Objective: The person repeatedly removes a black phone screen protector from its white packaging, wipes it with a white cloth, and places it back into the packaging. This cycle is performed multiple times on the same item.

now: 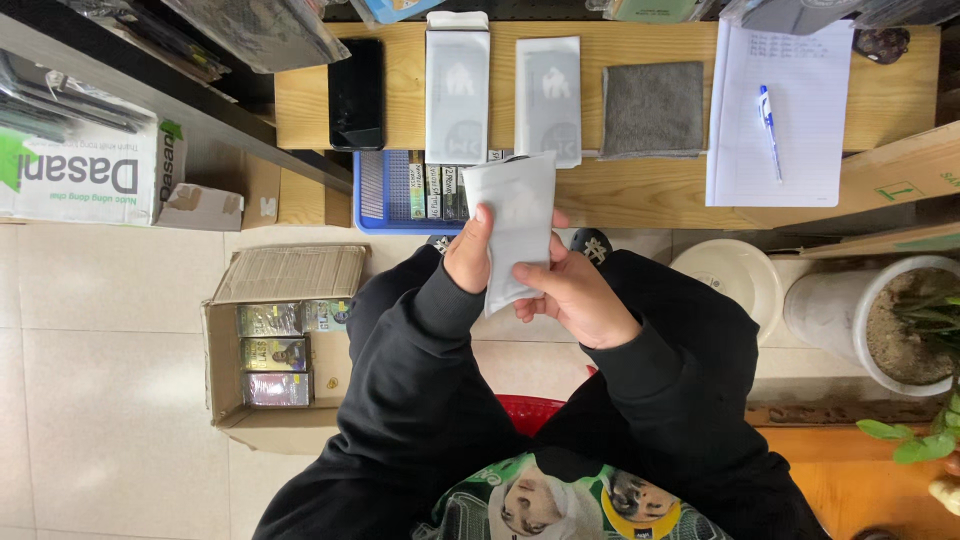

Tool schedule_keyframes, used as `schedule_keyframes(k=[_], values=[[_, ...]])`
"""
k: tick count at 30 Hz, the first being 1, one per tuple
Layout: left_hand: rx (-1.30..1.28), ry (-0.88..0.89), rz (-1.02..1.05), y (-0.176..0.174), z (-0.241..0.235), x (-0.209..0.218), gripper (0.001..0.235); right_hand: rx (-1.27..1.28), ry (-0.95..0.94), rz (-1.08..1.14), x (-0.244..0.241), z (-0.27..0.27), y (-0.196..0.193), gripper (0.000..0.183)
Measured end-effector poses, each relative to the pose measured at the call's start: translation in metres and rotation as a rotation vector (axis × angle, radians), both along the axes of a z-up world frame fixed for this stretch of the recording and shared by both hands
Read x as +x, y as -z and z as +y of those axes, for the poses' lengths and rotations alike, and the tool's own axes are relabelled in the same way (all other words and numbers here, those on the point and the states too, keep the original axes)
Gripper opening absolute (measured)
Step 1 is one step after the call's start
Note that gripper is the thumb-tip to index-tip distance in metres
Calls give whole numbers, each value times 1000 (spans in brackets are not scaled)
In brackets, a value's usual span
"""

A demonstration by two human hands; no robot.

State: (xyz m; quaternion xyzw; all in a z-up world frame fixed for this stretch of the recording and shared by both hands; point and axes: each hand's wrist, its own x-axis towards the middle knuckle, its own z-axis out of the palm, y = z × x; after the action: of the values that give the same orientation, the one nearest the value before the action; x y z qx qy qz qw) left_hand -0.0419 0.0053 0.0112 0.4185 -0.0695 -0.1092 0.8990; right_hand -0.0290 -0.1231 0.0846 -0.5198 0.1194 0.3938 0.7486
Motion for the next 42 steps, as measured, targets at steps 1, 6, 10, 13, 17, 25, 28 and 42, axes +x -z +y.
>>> schedule_keyframes(k=[1, 6, 10, 13, 17, 25, 28, 42], values=[[1, -2, 2, 5, 0, 1, 88, 1, -2, 2, -2, -2, 5, 23], [-50, 11, -29, 12, -5, 4, 84, 147, 77, 70, -10, -15, 38, 16], [-43, 41, -56, 9, -1, 7, 87, 194, 74, 60, -5, -18, 25, 12], [-21, 97, -18, -3, 4, 3, 90, 141, 4, -61, 1, -28, 27, 12], [-133, 124, 15, 12, 7, 5, 92, -78, -129, -404, 13, -51, 25, 25], [-430, 369, 207, 12, -40, -24, 80, 916, -63, -422, 30, -68, 56, 80], [-505, 559, 152, 12, -50, -26, 89, 978, -59, -436, 32, -68, 63, 79], [-503, 745, 129, 34, -60, -34, 74, 948, 408, -313, 48, -109, 103, 66]])
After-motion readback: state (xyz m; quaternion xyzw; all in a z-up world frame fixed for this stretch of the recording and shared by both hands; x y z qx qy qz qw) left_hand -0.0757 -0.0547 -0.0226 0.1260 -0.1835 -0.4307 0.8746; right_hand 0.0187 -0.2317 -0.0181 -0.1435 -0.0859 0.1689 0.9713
